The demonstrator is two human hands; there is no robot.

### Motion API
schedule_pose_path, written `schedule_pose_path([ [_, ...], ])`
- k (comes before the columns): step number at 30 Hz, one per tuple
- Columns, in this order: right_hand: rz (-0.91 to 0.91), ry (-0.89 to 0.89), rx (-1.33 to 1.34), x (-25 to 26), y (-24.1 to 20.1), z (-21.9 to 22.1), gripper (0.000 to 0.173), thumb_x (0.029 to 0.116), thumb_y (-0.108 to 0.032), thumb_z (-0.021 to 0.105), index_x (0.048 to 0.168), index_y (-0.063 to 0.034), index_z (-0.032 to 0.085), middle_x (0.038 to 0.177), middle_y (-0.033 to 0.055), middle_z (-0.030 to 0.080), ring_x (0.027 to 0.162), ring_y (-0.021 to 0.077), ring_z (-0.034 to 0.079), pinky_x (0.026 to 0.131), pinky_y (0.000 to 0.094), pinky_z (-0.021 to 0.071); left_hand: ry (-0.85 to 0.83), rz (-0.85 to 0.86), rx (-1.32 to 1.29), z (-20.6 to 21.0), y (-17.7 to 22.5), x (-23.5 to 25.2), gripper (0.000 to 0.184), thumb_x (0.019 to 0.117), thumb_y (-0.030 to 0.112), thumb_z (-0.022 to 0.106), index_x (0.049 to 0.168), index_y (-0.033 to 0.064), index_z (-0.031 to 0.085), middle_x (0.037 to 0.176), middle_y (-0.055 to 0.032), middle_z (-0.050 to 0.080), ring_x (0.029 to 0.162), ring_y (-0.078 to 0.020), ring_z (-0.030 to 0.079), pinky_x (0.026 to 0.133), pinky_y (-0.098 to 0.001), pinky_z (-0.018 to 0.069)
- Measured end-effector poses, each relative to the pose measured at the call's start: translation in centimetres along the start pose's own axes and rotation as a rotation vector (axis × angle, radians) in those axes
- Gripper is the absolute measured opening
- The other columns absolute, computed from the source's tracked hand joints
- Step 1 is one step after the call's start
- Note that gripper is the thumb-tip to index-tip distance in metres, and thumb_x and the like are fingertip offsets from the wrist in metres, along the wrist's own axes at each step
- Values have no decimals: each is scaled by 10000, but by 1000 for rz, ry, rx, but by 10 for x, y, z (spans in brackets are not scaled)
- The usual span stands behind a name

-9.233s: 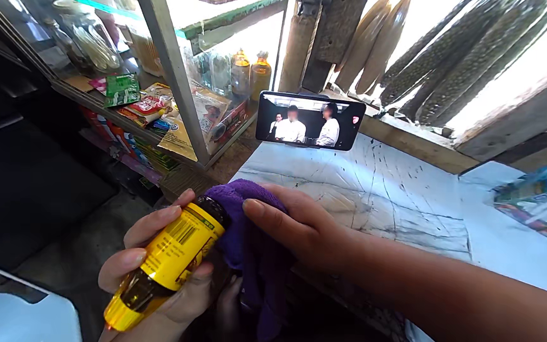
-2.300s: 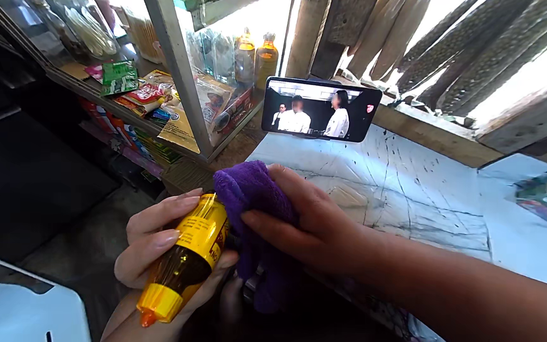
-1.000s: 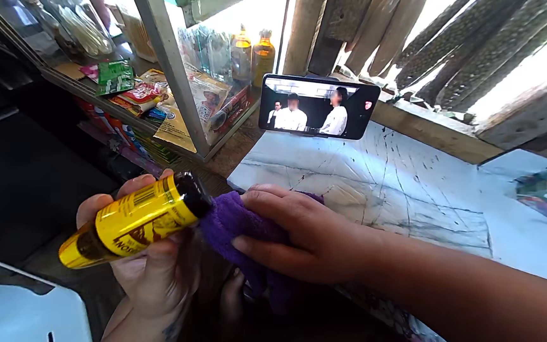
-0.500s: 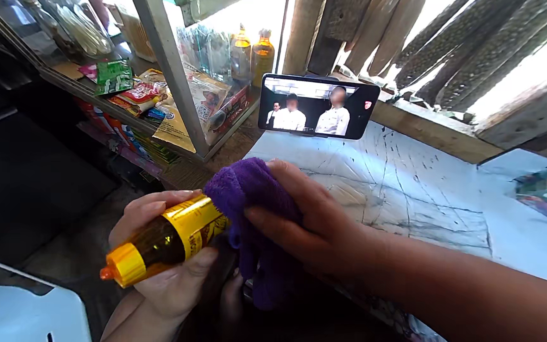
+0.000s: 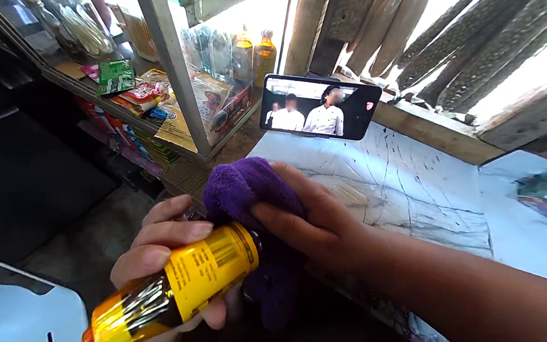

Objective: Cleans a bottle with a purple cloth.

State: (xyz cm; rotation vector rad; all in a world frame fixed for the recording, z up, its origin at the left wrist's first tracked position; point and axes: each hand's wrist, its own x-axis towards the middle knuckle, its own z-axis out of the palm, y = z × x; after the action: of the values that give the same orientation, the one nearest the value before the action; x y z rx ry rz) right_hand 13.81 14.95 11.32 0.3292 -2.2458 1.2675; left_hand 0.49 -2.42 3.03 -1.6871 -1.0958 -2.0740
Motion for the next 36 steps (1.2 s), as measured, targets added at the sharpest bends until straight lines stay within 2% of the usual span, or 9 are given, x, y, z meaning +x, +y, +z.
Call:
schedule_pose_path([
  [4,-49,43,65,-2,-1,1,317,1013,-134,568,1265,57,548,1106,59,645,1039,38,629,916,218,552,135,-109,58,8,-3,8,547,873,416,790,1359,359,546,1336,161,634,1336,-111,536,1205,-386,359],
  [7,-72,34,47,-5,-5,4,400,993,-155,615,1313,68,527,1187,95,637,1118,73,618,974,256,542,180,-212,-75,17,-2,14,522,899,392,759,1368,337,537,1324,166,642,1274,-45,576,1157,-302,418],
  [11,-81,14,26,-8,-9,8,501,985,-180,655,1382,75,486,1323,152,603,1242,113,584,1048,274,510,149,-218,-187,18,1,4,540,922,336,744,1413,312,519,1369,140,628,1334,-79,542,1199,-352,380],
  [15,-36,48,1,-8,-10,12,519,994,-190,656,1401,63,457,1285,129,609,1202,90,597,1032,256,517,176,-191,-224,16,-1,4,531,909,303,764,1390,312,539,1370,115,628,1345,-106,536,1185,-342,392],
  [19,53,85,72,-6,-8,11,549,986,-160,650,1442,47,425,1276,102,617,1172,77,613,1008,252,537,251,-158,-201,13,-3,2,539,889,338,783,1371,292,546,1384,54,619,1381,-202,511,1203,-423,370],
  [26,32,-19,238,-6,-9,9,531,997,-129,631,1437,74,416,1199,95,654,1082,50,646,953,236,561,117,-182,-73,20,2,8,520,912,350,755,1377,319,524,1341,156,640,1306,-60,560,1173,-305,408],
  [29,62,7,257,-6,-8,8,507,985,-89,637,1424,58,430,1165,78,665,1048,46,659,919,227,576,124,-168,-60,21,-1,9,537,873,335,803,1347,322,550,1322,155,641,1296,-70,563,1156,-304,424],
  [33,29,75,242,-6,-11,9,448,998,-69,597,1401,69,460,1162,65,662,1050,31,648,918,219,568,167,-123,70,10,-3,10,559,866,369,808,1355,354,539,1324,158,636,1297,-93,566,1206,-386,376],
  [36,43,90,276,-7,-12,8,427,1016,-87,568,1401,68,470,1163,49,666,1054,11,644,925,208,560,207,-185,36,10,-3,12,552,877,352,795,1361,355,530,1339,157,631,1301,-88,570,1174,-351,418],
])
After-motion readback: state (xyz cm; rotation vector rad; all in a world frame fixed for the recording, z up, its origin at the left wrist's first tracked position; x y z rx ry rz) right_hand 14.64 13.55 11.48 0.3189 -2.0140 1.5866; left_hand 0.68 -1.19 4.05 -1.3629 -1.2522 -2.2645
